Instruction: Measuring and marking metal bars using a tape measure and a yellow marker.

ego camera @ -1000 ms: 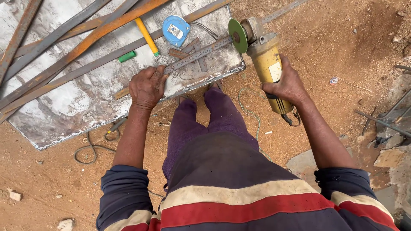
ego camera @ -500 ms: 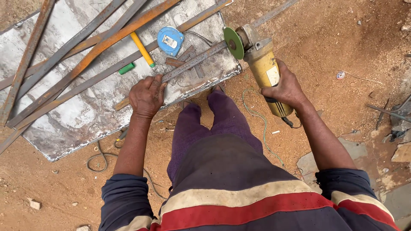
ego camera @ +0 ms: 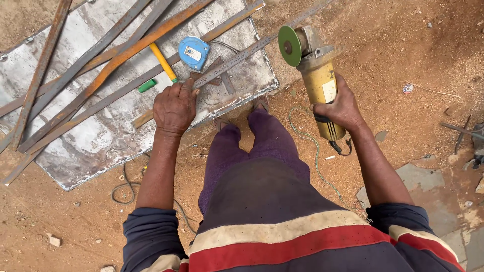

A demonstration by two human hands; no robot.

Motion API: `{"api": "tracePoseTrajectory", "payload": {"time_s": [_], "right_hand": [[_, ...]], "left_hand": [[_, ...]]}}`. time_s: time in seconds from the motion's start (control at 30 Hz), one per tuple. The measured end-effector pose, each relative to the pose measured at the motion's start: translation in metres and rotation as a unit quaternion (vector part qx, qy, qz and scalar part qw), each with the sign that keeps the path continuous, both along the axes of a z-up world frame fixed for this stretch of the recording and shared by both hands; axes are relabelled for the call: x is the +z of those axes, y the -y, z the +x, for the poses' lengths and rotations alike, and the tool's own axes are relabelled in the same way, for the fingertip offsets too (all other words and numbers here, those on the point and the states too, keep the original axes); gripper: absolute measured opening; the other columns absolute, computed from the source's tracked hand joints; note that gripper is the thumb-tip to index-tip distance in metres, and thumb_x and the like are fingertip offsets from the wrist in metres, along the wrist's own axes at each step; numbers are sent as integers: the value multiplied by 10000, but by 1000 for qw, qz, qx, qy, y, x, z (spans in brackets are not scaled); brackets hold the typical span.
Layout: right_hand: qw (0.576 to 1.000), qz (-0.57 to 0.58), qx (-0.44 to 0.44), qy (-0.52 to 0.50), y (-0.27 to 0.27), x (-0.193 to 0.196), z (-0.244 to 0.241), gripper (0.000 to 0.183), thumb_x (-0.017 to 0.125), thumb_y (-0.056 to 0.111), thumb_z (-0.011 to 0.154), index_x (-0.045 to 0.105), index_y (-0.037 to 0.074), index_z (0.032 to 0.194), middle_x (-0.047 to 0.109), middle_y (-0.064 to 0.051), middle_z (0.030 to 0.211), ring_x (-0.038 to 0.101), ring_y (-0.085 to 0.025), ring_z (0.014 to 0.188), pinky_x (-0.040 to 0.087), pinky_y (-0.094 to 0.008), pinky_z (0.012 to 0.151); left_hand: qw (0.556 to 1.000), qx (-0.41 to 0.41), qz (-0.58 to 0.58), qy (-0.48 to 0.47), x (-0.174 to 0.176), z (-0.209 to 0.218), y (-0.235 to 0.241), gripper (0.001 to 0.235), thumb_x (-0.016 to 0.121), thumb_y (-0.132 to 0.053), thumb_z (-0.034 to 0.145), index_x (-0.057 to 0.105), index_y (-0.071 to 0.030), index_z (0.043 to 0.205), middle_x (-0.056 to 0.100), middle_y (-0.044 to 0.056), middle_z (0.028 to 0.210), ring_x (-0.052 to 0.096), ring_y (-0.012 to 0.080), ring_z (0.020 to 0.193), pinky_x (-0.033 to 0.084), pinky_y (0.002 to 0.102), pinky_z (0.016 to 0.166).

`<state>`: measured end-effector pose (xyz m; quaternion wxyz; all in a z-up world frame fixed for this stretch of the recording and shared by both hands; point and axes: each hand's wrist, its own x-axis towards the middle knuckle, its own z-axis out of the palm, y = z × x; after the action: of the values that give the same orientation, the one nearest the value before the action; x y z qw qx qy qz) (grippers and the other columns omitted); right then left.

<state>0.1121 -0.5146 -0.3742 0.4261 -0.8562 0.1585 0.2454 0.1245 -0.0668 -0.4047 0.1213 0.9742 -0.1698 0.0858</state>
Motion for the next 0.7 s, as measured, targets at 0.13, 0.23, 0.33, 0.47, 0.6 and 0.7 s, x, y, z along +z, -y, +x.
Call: {"api": "tracePoseTrajectory", "payload": {"time_s": [0.13,0.23,0.33,0.47,0.6,0.7], "right_hand": [[998,-35,46,4,-1,-2,-1,1090,838,184,629,323,-13,1569,652,-215,1273,692,-297,1124,583,-461,999],[998,-41,36,-22,1,0,3,1108,823,185,618,297,-5,1574,648,-228,1260,697,-305,1101,596,-469,975],[998,-43,42,-19,8,-8,2,1141,833,182,613,258,-20,1578,623,-247,1262,685,-320,1103,598,-481,945],[998,-25,55,8,14,-12,8,1142,869,216,631,273,-28,1575,632,-241,1268,685,-319,1122,589,-482,963],[999,-15,26,-42,5,-2,14,1062,831,221,634,347,0,1553,675,-217,1221,719,-303,1073,631,-466,942],[998,-23,57,9,10,-17,20,1130,823,172,626,262,-33,1584,634,-234,1275,685,-315,1124,594,-474,968]], "left_hand": [[999,15,15,-45,27,-4,0,315,760,-330,989,703,-102,1197,655,59,897,657,236,752,530,410,630],[997,30,34,-63,47,3,10,282,741,-354,992,674,-93,1075,634,70,843,653,244,721,520,415,604],[994,42,73,-74,71,4,18,291,727,-382,1000,649,-102,989,622,65,800,644,240,688,508,418,580],[979,57,163,-109,86,-1,9,316,692,-413,1026,637,-113,942,621,51,762,639,223,654,496,421,547],[979,68,139,-131,84,-6,0,316,683,-426,1020,639,-117,972,643,57,804,655,240,710,507,424,578],[972,117,120,-165,72,1,-1,351,667,-455,1008,627,-110,960,671,70,832,667,246,714,532,421,593]]}}
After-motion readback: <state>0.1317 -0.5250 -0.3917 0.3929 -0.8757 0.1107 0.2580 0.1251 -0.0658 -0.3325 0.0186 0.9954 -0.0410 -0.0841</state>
